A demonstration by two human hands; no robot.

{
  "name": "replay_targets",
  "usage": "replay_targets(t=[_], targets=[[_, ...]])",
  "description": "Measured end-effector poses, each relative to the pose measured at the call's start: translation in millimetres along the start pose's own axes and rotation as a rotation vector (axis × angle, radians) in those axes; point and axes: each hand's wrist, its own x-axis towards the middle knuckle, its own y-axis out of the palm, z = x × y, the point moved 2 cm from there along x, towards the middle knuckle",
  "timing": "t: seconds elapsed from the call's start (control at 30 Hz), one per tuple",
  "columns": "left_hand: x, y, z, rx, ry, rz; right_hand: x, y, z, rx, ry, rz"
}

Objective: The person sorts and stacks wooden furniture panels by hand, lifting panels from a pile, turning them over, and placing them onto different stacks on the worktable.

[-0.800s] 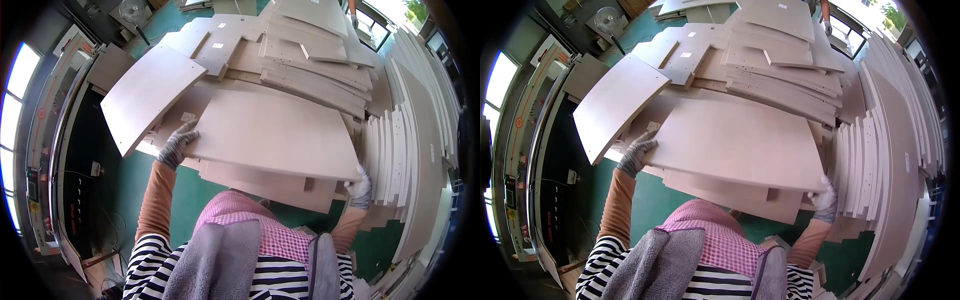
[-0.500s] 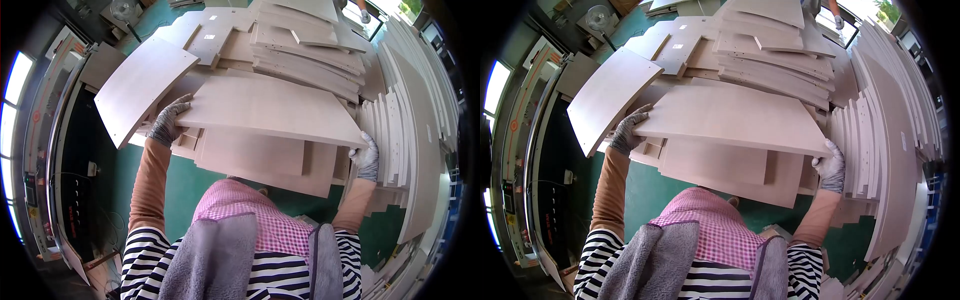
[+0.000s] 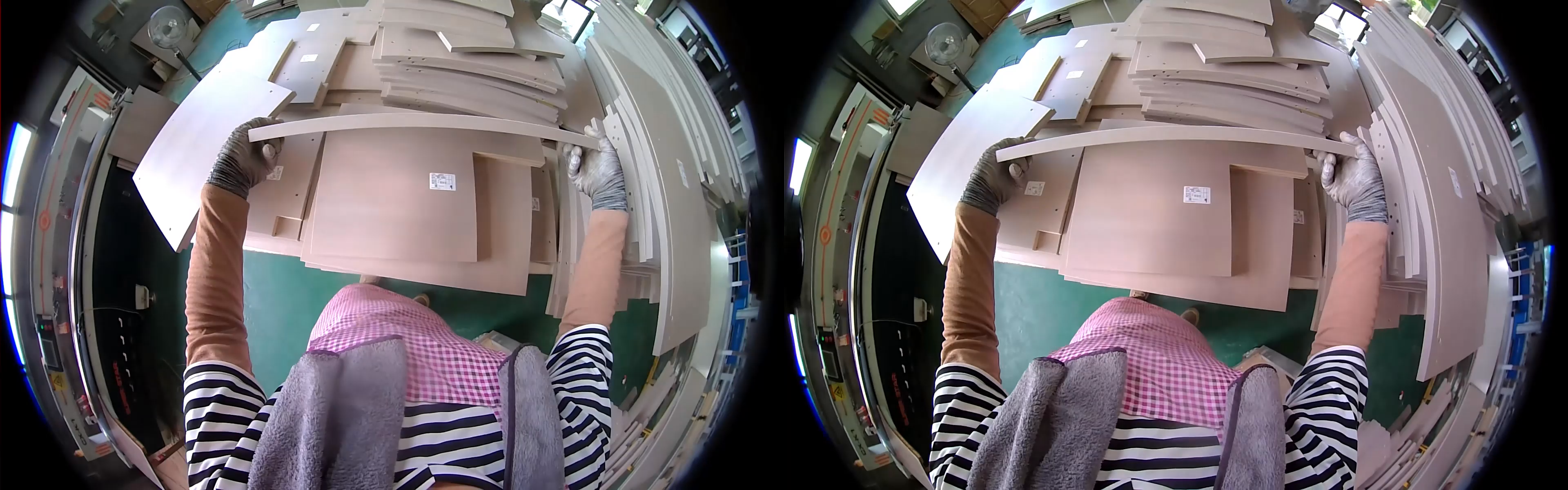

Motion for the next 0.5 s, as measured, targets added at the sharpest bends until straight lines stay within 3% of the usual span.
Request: replay_targets(t=[0.23,0.3,0.37,0.43,0.5], targets=[[-13.1,-18.6,21.0,0.099,0.098,-0.007,-16.4,-25.1,-21.6,-0.038,0.025,-0.077],[-33.6,-23.9,45.4,0.287,0.372,0.044,-16.4,-67.0,-44.9,0.038,0.075,-0.035],[-46.7,-30.3,69.6,0.276,0.344,0.022,-32.9,-75.7,-70.5,0.053,0.037,-0.179],[-56.5,-40.4,96.0,0.253,0.252,-0.021,-39.3,-97.6,-95.4,0.005,0.040,-0.149],[-59.7,-54.1,124.6,0.268,0.289,-0.055,-44.3,-108.8,-118.4,0.058,-0.029,-0.125]])
